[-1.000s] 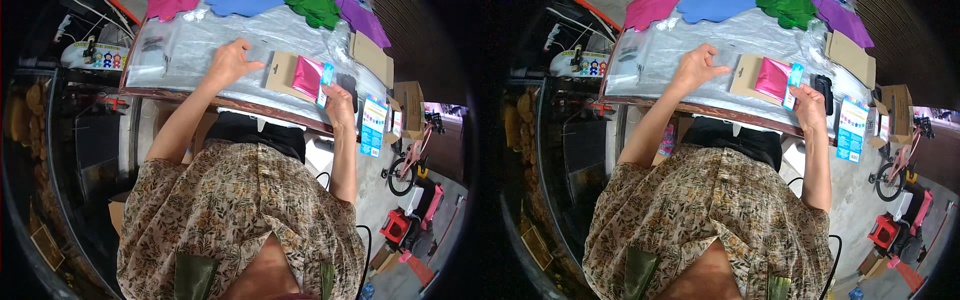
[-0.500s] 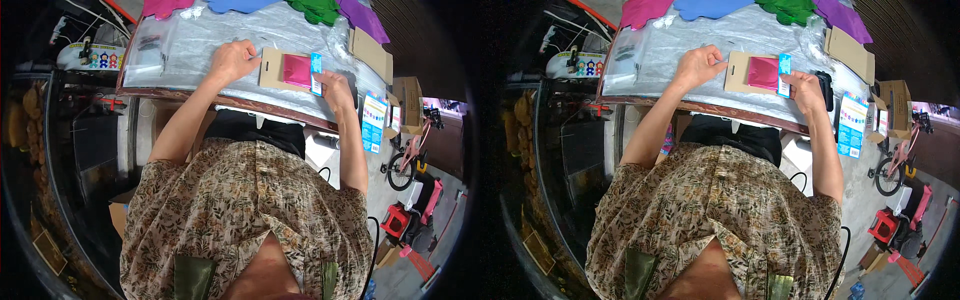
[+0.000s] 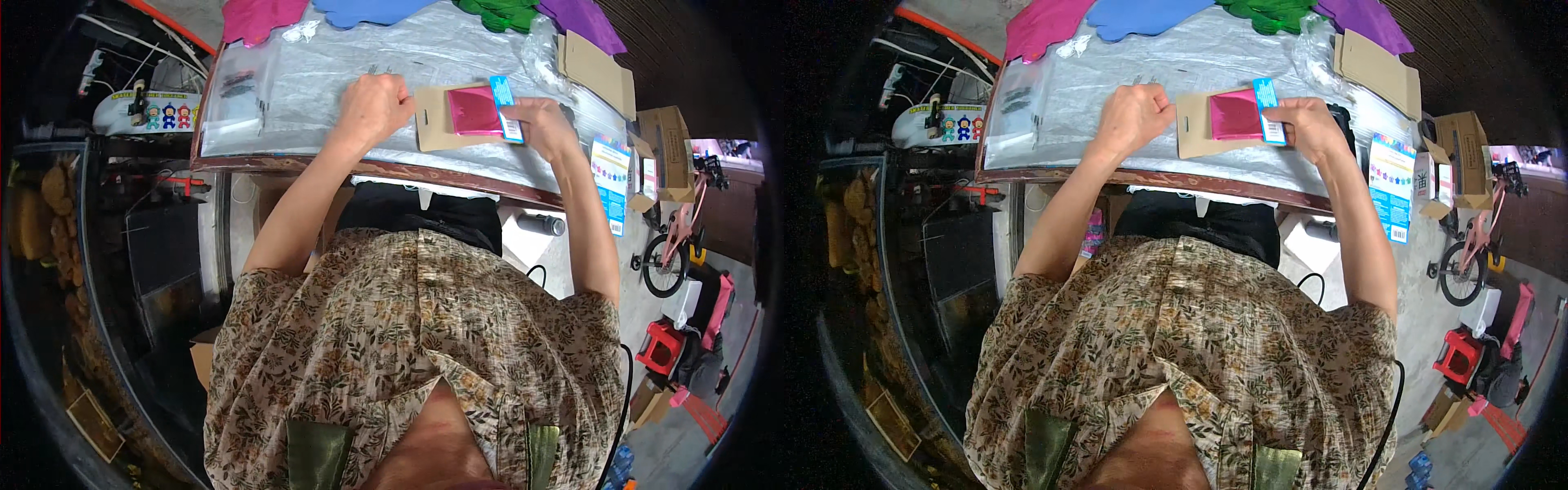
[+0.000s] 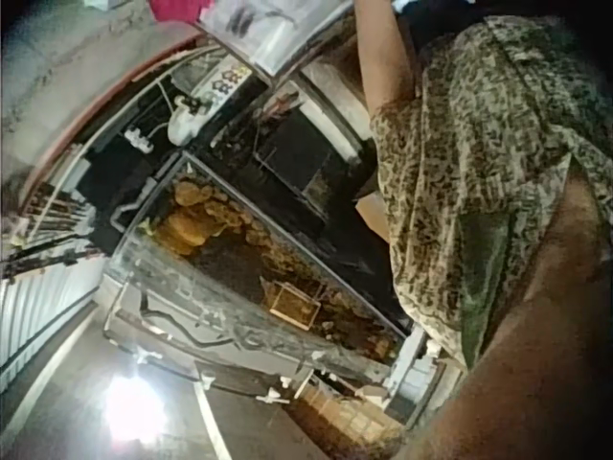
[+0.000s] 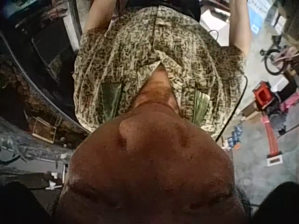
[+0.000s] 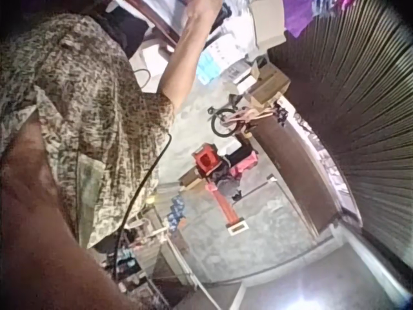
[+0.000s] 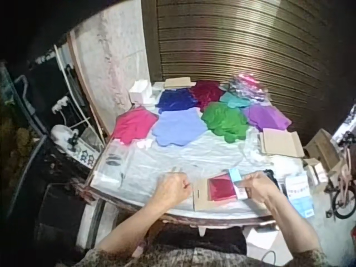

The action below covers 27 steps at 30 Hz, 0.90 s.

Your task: Folding and sorting various colored plastic foil sheets on a workbench.

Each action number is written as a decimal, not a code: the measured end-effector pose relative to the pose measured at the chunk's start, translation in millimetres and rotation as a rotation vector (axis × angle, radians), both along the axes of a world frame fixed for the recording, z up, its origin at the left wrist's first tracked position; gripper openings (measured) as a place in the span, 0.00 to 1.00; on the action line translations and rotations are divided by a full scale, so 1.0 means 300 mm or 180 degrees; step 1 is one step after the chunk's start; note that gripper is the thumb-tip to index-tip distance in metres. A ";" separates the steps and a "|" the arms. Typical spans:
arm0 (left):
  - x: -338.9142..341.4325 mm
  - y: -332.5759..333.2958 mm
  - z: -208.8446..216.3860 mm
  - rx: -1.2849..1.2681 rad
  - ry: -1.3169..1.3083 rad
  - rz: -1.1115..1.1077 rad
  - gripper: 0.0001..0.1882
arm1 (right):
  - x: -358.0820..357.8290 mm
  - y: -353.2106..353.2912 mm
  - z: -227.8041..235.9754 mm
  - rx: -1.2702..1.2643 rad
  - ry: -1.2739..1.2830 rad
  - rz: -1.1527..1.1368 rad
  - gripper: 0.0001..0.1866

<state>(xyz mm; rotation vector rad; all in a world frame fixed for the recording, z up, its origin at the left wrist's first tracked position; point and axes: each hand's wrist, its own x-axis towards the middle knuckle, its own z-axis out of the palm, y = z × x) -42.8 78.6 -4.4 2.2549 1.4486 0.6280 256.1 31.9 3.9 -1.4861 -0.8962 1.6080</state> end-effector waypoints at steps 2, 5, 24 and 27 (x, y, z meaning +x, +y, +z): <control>0.017 -0.012 0.029 -0.0145 0.0184 0.0085 0.07 | -0.003 0.025 0.003 0.0103 -0.0146 -0.0072 0.04; 0.018 -0.025 0.012 -0.0035 0.0130 0.0074 0.09 | 0.002 0.060 0.026 0.0187 -0.0305 -0.0069 0.04; 0.024 0.029 0.029 -0.1213 0.0474 0.0112 0.14 | -0.117 -0.037 0.047 0.0903 -0.1327 -0.0162 0.09; 0.027 0.033 0.019 -0.1152 0.0179 0.0087 0.15 | -0.112 -0.034 0.018 0.1259 -0.1541 -0.0208 0.07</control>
